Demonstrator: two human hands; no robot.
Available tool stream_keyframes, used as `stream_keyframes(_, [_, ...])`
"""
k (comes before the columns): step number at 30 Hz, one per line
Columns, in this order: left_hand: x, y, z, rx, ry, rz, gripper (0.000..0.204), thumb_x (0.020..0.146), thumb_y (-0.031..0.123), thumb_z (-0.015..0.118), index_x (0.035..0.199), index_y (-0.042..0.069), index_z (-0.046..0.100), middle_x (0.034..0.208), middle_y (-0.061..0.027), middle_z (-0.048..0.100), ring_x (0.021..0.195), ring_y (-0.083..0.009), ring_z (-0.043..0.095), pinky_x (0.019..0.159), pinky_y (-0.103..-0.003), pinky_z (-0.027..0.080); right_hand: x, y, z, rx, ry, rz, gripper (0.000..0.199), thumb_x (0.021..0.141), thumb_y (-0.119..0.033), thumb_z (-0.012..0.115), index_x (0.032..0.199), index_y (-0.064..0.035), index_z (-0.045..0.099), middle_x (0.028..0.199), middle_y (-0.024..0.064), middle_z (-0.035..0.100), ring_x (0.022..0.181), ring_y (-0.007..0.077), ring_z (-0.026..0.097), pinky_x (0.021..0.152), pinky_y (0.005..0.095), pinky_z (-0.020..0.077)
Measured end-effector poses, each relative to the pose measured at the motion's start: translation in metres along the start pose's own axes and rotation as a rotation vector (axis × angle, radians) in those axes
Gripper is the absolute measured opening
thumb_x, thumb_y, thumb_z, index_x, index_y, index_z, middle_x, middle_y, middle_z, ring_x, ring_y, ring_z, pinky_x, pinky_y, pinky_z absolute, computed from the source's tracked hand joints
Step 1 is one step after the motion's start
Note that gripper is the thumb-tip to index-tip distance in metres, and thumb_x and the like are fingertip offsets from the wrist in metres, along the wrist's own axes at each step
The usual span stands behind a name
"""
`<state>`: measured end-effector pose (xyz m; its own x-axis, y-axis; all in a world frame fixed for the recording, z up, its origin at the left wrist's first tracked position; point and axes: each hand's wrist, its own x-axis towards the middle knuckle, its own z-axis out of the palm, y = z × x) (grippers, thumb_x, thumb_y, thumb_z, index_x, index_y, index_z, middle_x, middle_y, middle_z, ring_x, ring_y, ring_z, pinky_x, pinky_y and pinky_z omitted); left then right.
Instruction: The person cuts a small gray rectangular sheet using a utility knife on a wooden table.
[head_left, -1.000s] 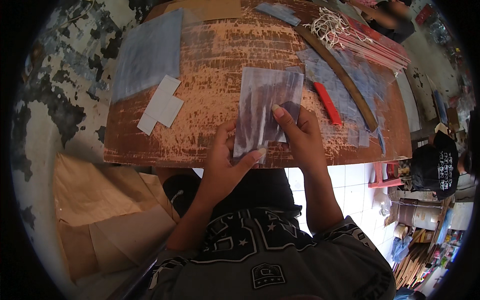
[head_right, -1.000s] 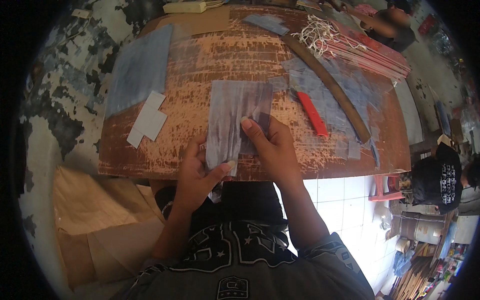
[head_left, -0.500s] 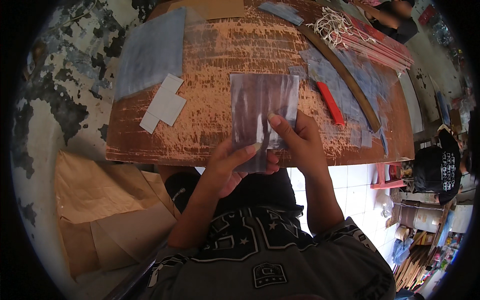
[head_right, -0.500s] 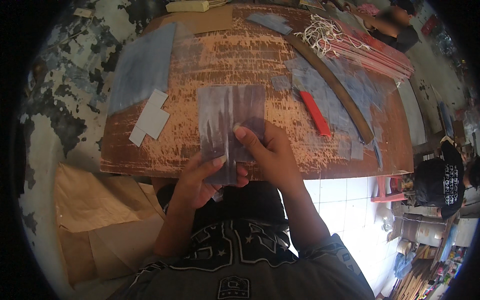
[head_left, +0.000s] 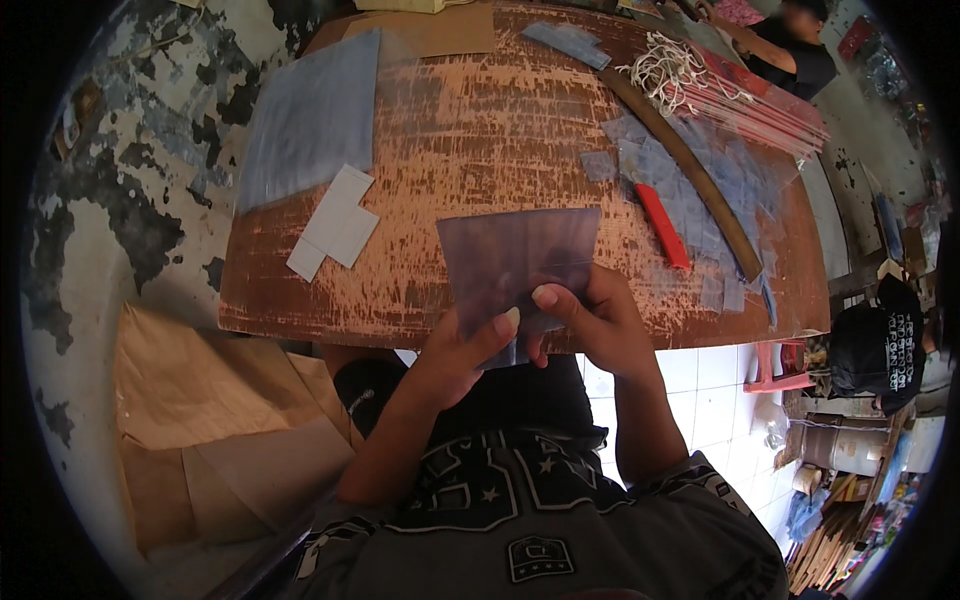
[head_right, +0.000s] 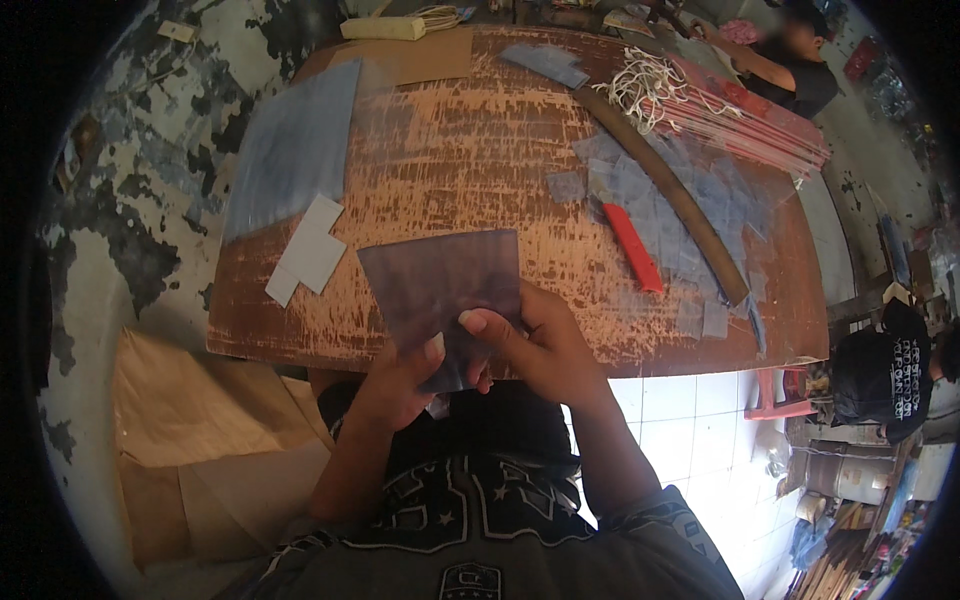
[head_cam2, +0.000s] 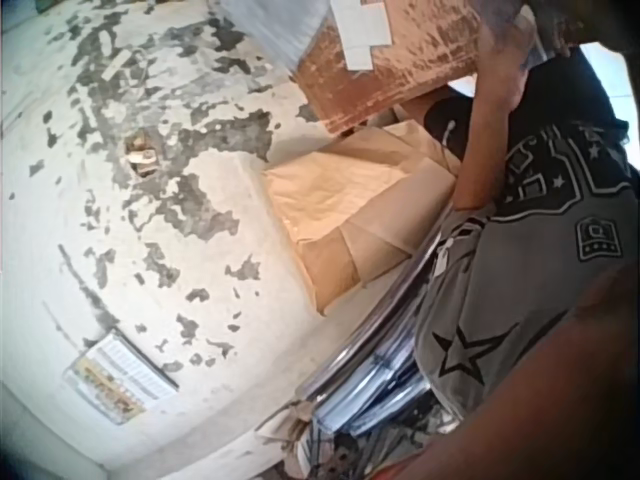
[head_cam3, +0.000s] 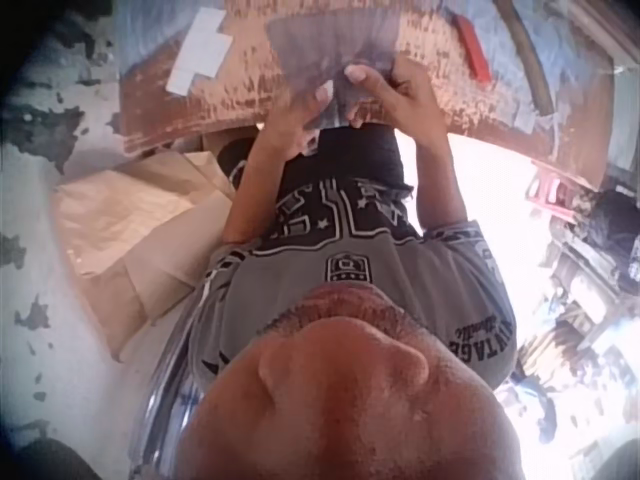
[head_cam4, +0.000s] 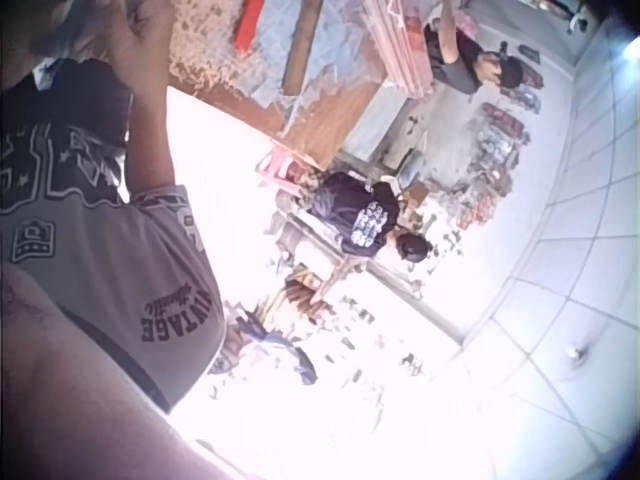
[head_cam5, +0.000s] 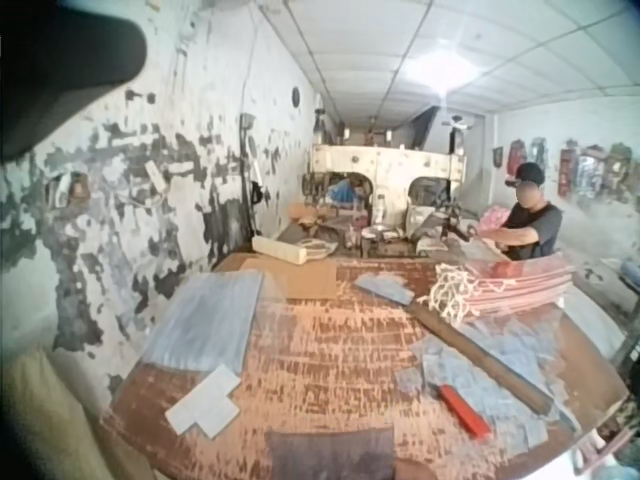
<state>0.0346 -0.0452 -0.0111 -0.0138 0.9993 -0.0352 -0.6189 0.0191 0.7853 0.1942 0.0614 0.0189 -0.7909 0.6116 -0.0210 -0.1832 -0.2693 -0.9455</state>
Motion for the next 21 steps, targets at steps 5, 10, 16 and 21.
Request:
stream_keyframes(5, [-0.002, -0.001, 0.003, 0.136, 0.003, 0.074, 0.044, 0.103, 0.029, 0.062, 0.133, -0.002, 0.052, 0.101, -0.0103, 0.063, 0.085, -0.0190, 0.063, 0.075, -0.037, 0.056, -0.002, 0.001, -0.002, 0.016, -0.052, -0.010, 0.029, 0.104, -0.020, 0.060, 0.119, 0.0048, 0.056, 0.090, 0.0109, 0.068, 0.071, 0.0191, 0.069, 0.060, 0.0326, 0.0584])
stream_keyframes(10, [-0.001, -0.002, 0.004, 0.159, -0.012, 0.123, 0.041, 0.103, 0.029, 0.061, 0.129, -0.002, 0.054, 0.097, -0.0095, 0.063, 0.081, -0.0182, 0.063, 0.072, -0.035, 0.055, -0.002, 0.008, -0.005, 0.040, -0.110, -0.024, 0.028, 0.105, -0.020, 0.059, 0.120, 0.0042, 0.056, 0.093, 0.0112, 0.067, 0.073, 0.0196, 0.069, 0.063, 0.0324, 0.0589])
stream_keyframes(16, [-0.002, -0.008, 0.004, 0.150, 0.020, 0.141, 0.036, 0.104, 0.027, 0.061, 0.124, -0.002, 0.056, 0.094, -0.0085, 0.062, 0.077, -0.0162, 0.061, 0.067, -0.032, 0.054, -0.008, 0.019, -0.005, 0.009, -0.107, -0.060, 0.028, 0.105, -0.020, 0.058, 0.120, 0.0035, 0.055, 0.094, 0.0119, 0.067, 0.076, 0.0204, 0.070, 0.066, 0.0317, 0.0592])
stream_keyframes(21, [-0.003, -0.001, 0.011, 0.213, 0.040, 0.100, 0.029, 0.104, 0.023, 0.060, 0.119, -0.002, 0.057, 0.089, -0.0079, 0.061, 0.071, -0.0147, 0.060, 0.064, -0.031, 0.054, -0.010, 0.018, -0.007, 0.045, -0.127, -0.059, 0.027, 0.105, -0.018, 0.059, 0.122, 0.0031, 0.056, 0.097, 0.0115, 0.068, 0.081, 0.0195, 0.071, 0.070, 0.0317, 0.0594])
